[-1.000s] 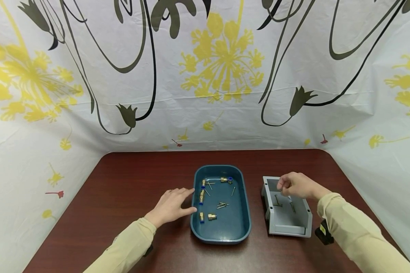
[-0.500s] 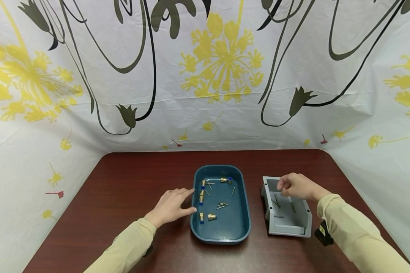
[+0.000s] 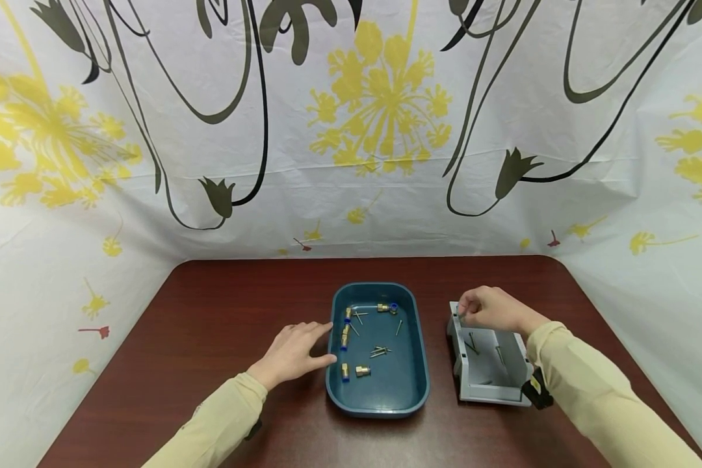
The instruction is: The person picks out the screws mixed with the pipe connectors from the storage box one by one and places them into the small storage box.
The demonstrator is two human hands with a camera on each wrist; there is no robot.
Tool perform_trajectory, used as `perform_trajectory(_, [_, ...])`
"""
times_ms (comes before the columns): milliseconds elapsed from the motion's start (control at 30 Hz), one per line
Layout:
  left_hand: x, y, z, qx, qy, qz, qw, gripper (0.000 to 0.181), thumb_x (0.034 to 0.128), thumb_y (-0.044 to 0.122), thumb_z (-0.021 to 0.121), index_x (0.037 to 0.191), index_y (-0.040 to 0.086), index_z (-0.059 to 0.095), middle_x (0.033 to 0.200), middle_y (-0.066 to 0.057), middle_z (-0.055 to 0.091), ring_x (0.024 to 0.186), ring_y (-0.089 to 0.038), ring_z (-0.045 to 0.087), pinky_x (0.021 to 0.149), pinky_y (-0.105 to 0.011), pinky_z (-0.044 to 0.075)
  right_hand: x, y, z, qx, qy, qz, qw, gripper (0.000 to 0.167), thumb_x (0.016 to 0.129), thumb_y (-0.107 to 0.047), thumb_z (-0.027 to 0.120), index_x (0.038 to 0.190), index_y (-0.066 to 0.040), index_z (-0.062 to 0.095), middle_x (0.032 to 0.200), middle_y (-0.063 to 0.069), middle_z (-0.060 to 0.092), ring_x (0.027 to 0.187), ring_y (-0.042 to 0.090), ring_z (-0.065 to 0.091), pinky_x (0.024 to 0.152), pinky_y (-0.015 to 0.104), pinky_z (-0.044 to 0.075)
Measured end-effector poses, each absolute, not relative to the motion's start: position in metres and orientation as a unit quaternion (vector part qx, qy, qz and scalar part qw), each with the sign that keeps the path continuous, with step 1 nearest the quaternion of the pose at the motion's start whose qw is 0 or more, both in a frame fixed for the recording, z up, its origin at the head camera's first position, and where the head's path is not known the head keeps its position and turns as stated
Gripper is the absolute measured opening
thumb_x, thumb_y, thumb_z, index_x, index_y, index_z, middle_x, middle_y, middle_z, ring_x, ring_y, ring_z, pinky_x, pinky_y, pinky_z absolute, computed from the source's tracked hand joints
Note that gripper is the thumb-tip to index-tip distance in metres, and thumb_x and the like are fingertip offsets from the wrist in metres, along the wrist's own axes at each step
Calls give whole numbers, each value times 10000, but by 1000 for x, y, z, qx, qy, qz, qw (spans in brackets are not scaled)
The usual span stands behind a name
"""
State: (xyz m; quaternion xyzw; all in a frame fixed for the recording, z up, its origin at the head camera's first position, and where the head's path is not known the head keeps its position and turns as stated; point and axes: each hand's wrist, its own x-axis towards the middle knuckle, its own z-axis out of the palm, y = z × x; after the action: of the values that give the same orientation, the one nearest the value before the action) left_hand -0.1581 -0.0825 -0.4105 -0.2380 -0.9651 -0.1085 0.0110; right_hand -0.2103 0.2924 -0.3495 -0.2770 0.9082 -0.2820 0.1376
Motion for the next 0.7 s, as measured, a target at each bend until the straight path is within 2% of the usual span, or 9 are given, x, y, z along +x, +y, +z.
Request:
perform_trajectory(167, [-158,-83,-410,-238,-965,-108,11,629,772,506,591,1258,118,497,1154,-50,552,1030,-218,510,858,-453,369,-215,273,-343,-304,904,-272,126,78,799,-28,574,844,-87,599,709,-1,575,603,86,496,542,257,418])
perform_trajectory(367, [-158,-82,-409,-235,-966,-108,8,631,772,511,588,1258,119,495,1156,-49,550,1031,-214,509,858,-443,370,-223,246,-336,-309,896,-285,145,70,797,-46,596,856,-83,592,724,2,577,633,173,546,563,286,450])
perform_trajectory(700, [-158,-82,-410,-235,-966,-111,8,624,772,504,592,1257,122,498,1156,-47,551,1032,-212,509,859,-445,369,-233,193,-334,-342,886,-267,162,79,800,-64,596,872,-96,599,747,-29,565,672,119,528,618,292,447])
